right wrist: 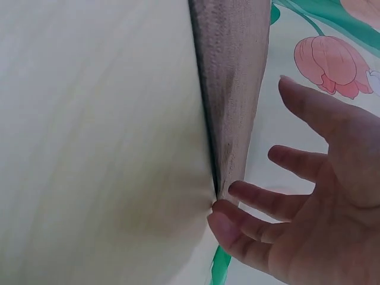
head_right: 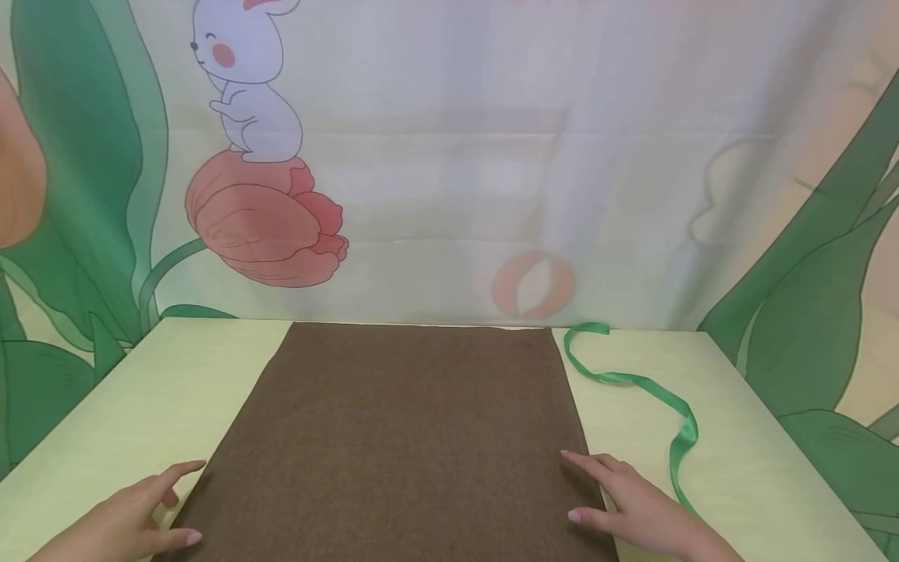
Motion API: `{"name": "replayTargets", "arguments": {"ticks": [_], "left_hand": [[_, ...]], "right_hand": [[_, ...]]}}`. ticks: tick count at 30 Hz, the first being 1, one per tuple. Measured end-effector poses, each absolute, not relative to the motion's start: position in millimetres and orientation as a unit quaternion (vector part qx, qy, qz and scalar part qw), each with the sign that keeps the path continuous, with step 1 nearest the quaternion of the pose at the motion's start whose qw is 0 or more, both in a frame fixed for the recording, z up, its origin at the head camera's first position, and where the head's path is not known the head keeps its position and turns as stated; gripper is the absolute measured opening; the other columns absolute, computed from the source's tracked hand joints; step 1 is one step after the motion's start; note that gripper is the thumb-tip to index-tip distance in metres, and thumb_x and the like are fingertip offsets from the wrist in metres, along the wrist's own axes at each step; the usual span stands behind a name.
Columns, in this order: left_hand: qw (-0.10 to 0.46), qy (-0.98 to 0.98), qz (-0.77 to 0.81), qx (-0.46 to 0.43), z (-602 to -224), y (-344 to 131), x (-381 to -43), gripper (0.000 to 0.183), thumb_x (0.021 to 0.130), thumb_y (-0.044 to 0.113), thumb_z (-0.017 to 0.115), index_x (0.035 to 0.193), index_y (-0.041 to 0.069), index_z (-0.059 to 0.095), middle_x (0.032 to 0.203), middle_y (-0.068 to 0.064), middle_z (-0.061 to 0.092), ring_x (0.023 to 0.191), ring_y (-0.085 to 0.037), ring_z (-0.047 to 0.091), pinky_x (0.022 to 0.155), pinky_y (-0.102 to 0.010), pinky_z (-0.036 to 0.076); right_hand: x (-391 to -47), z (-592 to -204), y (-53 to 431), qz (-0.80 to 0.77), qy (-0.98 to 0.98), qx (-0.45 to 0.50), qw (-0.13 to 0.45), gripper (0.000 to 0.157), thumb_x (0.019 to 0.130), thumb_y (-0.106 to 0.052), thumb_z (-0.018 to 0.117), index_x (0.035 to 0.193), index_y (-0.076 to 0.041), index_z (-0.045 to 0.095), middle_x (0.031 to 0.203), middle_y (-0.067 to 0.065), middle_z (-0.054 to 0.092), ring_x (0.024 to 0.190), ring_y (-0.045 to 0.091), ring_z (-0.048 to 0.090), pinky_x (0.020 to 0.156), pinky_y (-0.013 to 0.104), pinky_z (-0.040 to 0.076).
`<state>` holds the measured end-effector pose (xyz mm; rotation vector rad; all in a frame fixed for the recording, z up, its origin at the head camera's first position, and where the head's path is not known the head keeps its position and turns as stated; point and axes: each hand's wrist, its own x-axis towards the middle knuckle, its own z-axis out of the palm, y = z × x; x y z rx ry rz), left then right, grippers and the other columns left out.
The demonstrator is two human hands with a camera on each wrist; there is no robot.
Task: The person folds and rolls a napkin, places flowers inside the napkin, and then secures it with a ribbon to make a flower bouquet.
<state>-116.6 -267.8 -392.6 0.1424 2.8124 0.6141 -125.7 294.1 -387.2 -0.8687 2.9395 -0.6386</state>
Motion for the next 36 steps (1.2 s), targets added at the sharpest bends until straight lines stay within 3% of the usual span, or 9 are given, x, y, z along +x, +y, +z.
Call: {"name": "replayTargets", "arguments": {"ticks": [11, 17, 23, 27, 32, 36], "left_hand": [[0.182, 0.960, 0.213, -0.011, -397.1, -259.7, -127.2, 0.091, 0.057, 0.030, 0.084, 0.127, -0.004, 0.037, 0.088, -0.011, 0.054, 0.081, -0.024, 0.055, 0.068, -0.044, 0.046], [0.189, 0.950, 0.250, -0.007, -397.8, -259.7, -123.8, 0.085, 0.060, 0.025, 0.082, 0.127, 0.000, 0.037, 0.091, -0.013, 0.058, 0.078, -0.023, 0.055, 0.067, -0.043, 0.046], [0.200, 0.941, 0.274, -0.002, -395.0, -259.9, -121.3, 0.076, 0.064, 0.019, 0.080, 0.126, 0.006, 0.040, 0.097, -0.016, 0.058, 0.085, -0.027, 0.055, 0.071, -0.046, 0.045], [0.212, 0.934, 0.289, -0.007, -395.6, -260.5, -120.5, 0.069, 0.065, 0.017, 0.079, 0.123, 0.006, 0.043, 0.099, -0.018, 0.058, 0.088, -0.030, 0.056, 0.073, -0.048, 0.045], [0.220, 0.926, 0.306, -0.020, -397.4, -260.2, -121.2, 0.064, 0.065, 0.013, 0.079, 0.119, 0.006, 0.046, 0.099, -0.016, 0.058, 0.088, -0.029, 0.056, 0.075, -0.047, 0.046], [0.218, 0.922, 0.319, -0.009, -397.0, -260.9, -119.6, 0.060, 0.066, 0.012, 0.078, 0.118, 0.006, 0.048, 0.098, -0.014, 0.058, 0.086, -0.027, 0.055, 0.073, -0.045, 0.046]], "right_hand": [[-135.3, -390.7, 298.2, -0.257, 0.923, -0.276, 0.073, 0.062, 0.084, -0.034, 0.064, 0.130, 0.001, 0.043, 0.109, 0.010, 0.049, 0.087, 0.011, 0.048, 0.063, 0.024, 0.042], [-137.3, -391.5, 299.6, -0.271, 0.929, -0.235, 0.093, 0.062, 0.081, -0.038, 0.066, 0.127, -0.001, 0.048, 0.104, 0.007, 0.047, 0.079, 0.004, 0.042, 0.059, 0.022, 0.039], [-138.8, -392.3, 300.3, -0.297, 0.931, -0.190, 0.089, 0.060, 0.079, -0.029, 0.070, 0.124, 0.005, 0.049, 0.099, 0.011, 0.053, 0.075, 0.004, 0.047, 0.058, 0.022, 0.041], [-141.4, -389.7, 300.0, -0.341, 0.921, -0.154, 0.112, 0.063, 0.079, -0.023, 0.071, 0.125, 0.010, 0.043, 0.098, 0.015, 0.057, 0.077, 0.013, 0.055, 0.060, 0.024, 0.045], [-143.4, -386.7, 298.5, -0.416, 0.891, -0.088, 0.156, 0.072, 0.080, -0.016, 0.069, 0.130, 0.014, 0.027, 0.094, 0.013, 0.052, 0.081, 0.023, 0.056, 0.061, 0.028, 0.046], [-143.7, -387.6, 299.3, -0.451, 0.872, -0.070, 0.179, 0.071, 0.082, -0.016, 0.068, 0.131, 0.013, 0.026, 0.091, 0.011, 0.048, 0.077, 0.019, 0.054, 0.057, 0.028, 0.046]]}}
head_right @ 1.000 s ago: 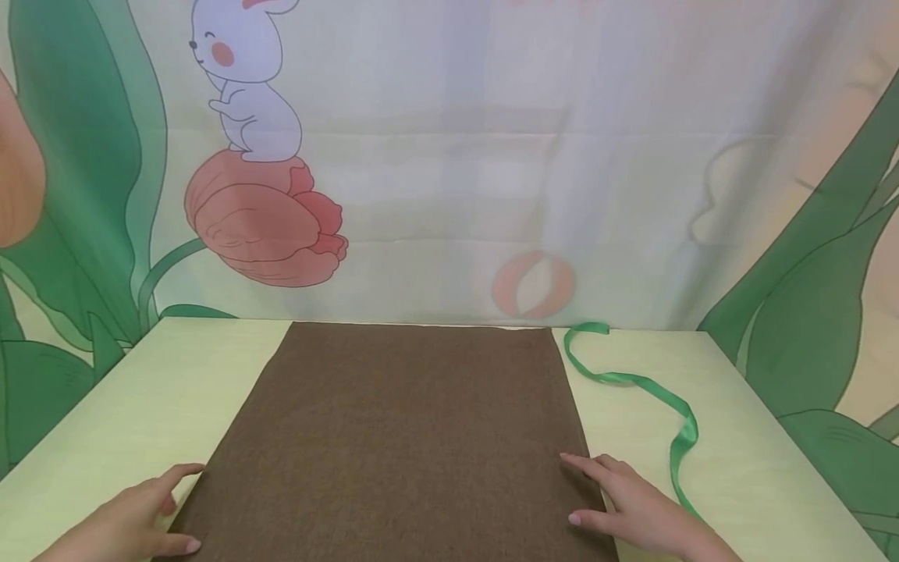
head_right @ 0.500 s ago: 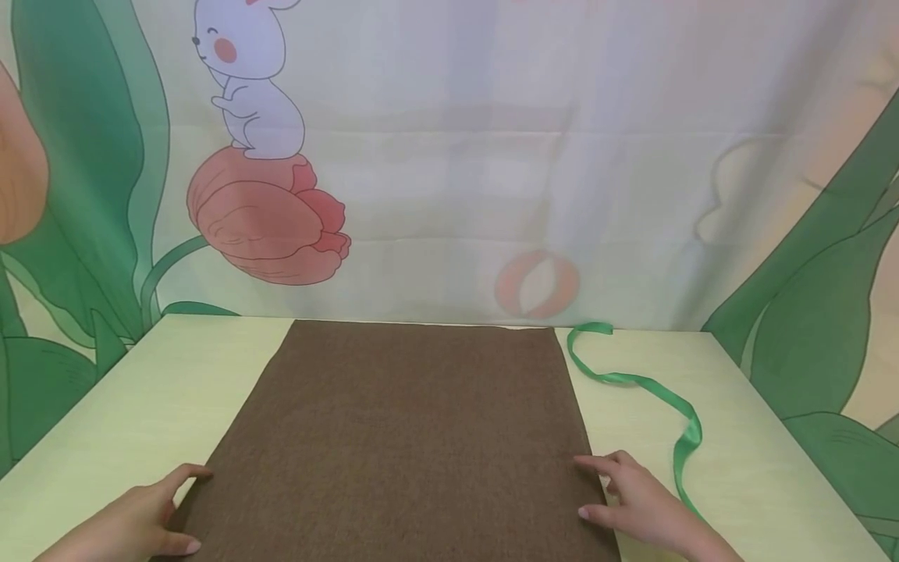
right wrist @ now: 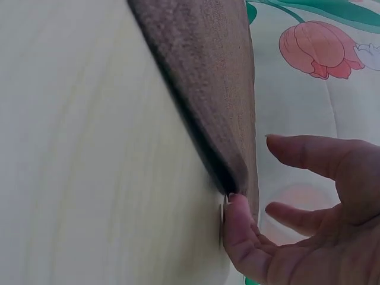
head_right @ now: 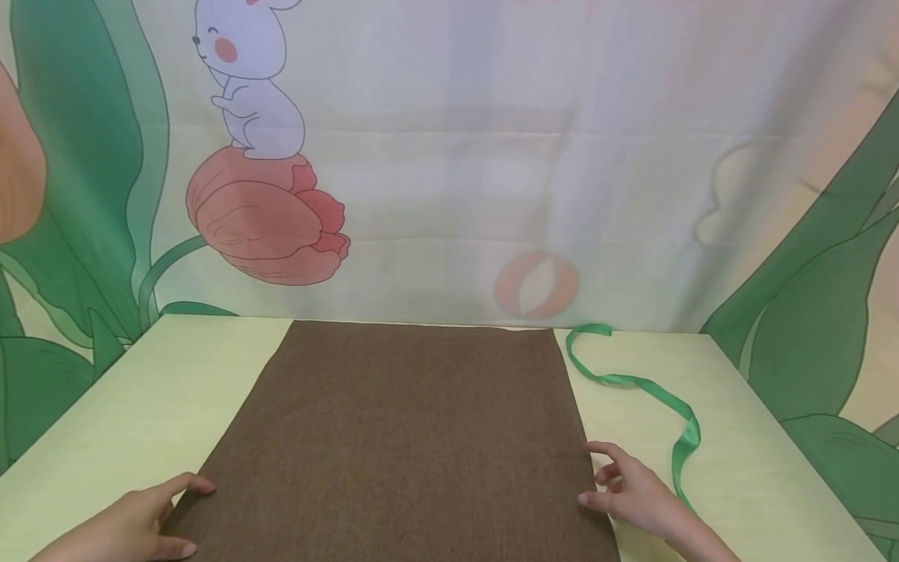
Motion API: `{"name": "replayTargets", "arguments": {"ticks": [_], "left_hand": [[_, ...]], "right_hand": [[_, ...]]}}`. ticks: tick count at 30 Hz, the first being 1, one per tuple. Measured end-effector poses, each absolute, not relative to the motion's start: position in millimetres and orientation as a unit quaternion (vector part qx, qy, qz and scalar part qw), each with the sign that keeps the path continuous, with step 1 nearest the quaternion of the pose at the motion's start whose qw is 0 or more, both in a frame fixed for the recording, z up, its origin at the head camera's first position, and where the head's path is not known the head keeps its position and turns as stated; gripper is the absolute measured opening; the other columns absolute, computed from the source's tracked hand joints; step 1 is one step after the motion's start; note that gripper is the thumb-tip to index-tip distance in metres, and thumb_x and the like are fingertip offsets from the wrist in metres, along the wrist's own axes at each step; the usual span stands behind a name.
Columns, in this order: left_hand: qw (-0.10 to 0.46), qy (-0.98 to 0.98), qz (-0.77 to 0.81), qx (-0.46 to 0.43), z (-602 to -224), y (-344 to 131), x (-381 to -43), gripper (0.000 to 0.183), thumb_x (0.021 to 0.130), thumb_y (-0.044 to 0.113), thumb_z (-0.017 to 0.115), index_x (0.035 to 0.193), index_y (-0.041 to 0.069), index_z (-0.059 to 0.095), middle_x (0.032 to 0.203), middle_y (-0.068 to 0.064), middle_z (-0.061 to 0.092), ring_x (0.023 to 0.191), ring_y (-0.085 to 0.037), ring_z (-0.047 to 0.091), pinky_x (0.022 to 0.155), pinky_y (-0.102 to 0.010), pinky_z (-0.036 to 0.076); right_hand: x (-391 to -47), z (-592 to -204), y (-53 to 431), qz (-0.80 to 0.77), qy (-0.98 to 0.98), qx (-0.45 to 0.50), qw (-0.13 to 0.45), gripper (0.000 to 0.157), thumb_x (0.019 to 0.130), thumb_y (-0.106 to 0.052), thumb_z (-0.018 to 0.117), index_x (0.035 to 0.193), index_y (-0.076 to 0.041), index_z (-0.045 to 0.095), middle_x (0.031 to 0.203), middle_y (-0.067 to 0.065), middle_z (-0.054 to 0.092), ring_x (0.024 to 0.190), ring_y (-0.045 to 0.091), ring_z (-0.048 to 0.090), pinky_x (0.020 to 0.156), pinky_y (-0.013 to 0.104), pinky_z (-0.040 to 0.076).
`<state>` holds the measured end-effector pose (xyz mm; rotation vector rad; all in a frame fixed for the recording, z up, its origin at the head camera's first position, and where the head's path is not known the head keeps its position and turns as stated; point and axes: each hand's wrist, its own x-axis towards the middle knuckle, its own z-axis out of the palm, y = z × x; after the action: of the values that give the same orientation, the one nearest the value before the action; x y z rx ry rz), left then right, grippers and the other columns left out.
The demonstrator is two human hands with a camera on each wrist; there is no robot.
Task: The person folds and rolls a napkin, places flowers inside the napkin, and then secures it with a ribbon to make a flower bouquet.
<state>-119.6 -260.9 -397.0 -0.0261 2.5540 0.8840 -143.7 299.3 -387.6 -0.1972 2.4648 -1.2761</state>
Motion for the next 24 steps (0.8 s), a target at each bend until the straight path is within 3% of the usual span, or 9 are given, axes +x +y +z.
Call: {"name": "replayTargets", "arguments": {"ticks": [6, 13, 15, 17, 22, 24], "left_hand": [[0.223, 0.908, 0.353, 0.035, -391.4, -269.9, -114.1, 0.051, 0.074, 0.015, 0.074, 0.118, 0.006, 0.049, 0.081, -0.007, 0.051, 0.072, -0.020, 0.049, 0.061, -0.032, 0.040], [0.210, 0.875, 0.404, 0.166, -391.0, -289.8, -109.5, 0.039, 0.083, 0.014, 0.065, 0.114, -0.003, 0.049, 0.079, -0.004, 0.045, 0.070, -0.004, 0.042, 0.055, -0.024, 0.036], [0.221, 0.856, 0.434, 0.175, -392.0, -292.0, -109.2, 0.038, 0.084, 0.013, 0.063, 0.114, -0.005, 0.047, 0.077, -0.003, 0.043, 0.068, -0.002, 0.042, 0.054, -0.024, 0.036], [0.236, 0.830, 0.470, 0.187, -393.1, -293.7, -108.6, 0.033, 0.086, 0.008, 0.060, 0.116, 0.003, 0.050, 0.075, -0.002, 0.042, 0.067, -0.003, 0.045, 0.053, -0.023, 0.037], [0.290, 0.761, 0.539, 0.213, -395.8, -298.3, -107.1, 0.032, 0.087, 0.001, 0.056, 0.118, 0.000, 0.048, 0.076, -0.001, 0.048, 0.071, -0.005, 0.051, 0.057, -0.022, 0.041], [0.313, 0.741, 0.552, 0.218, -397.7, -300.7, -106.5, 0.034, 0.087, 0.000, 0.057, 0.119, -0.006, 0.045, 0.080, -0.003, 0.050, 0.073, -0.006, 0.054, 0.061, -0.022, 0.043]], "right_hand": [[-144.2, -390.4, 300.5, -0.450, 0.868, -0.105, 0.184, 0.056, 0.083, -0.011, 0.065, 0.125, 0.013, 0.038, 0.081, 0.006, 0.051, 0.066, 0.009, 0.048, 0.051, 0.026, 0.044], [-143.2, -388.2, 296.7, -0.461, 0.858, -0.107, 0.197, 0.056, 0.084, -0.011, 0.064, 0.127, 0.012, 0.036, 0.084, 0.007, 0.052, 0.070, 0.011, 0.052, 0.054, 0.028, 0.045], [-143.2, -387.0, 295.8, -0.475, 0.850, -0.101, 0.204, 0.056, 0.084, -0.008, 0.062, 0.128, 0.012, 0.034, 0.086, 0.008, 0.051, 0.074, 0.014, 0.054, 0.055, 0.028, 0.046], [-142.8, -386.2, 295.0, -0.481, 0.847, -0.090, 0.207, 0.056, 0.084, -0.006, 0.062, 0.129, 0.012, 0.033, 0.089, 0.010, 0.050, 0.074, 0.017, 0.056, 0.056, 0.028, 0.046], [-141.4, -386.6, 294.5, -0.493, 0.840, -0.073, 0.215, 0.057, 0.085, -0.010, 0.063, 0.129, 0.011, 0.033, 0.092, 0.010, 0.050, 0.067, 0.016, 0.055, 0.054, 0.027, 0.046], [-141.4, -387.4, 295.6, -0.499, 0.834, -0.077, 0.222, 0.056, 0.086, -0.012, 0.061, 0.130, 0.010, 0.033, 0.090, 0.008, 0.052, 0.063, 0.013, 0.052, 0.052, 0.026, 0.045]]}}
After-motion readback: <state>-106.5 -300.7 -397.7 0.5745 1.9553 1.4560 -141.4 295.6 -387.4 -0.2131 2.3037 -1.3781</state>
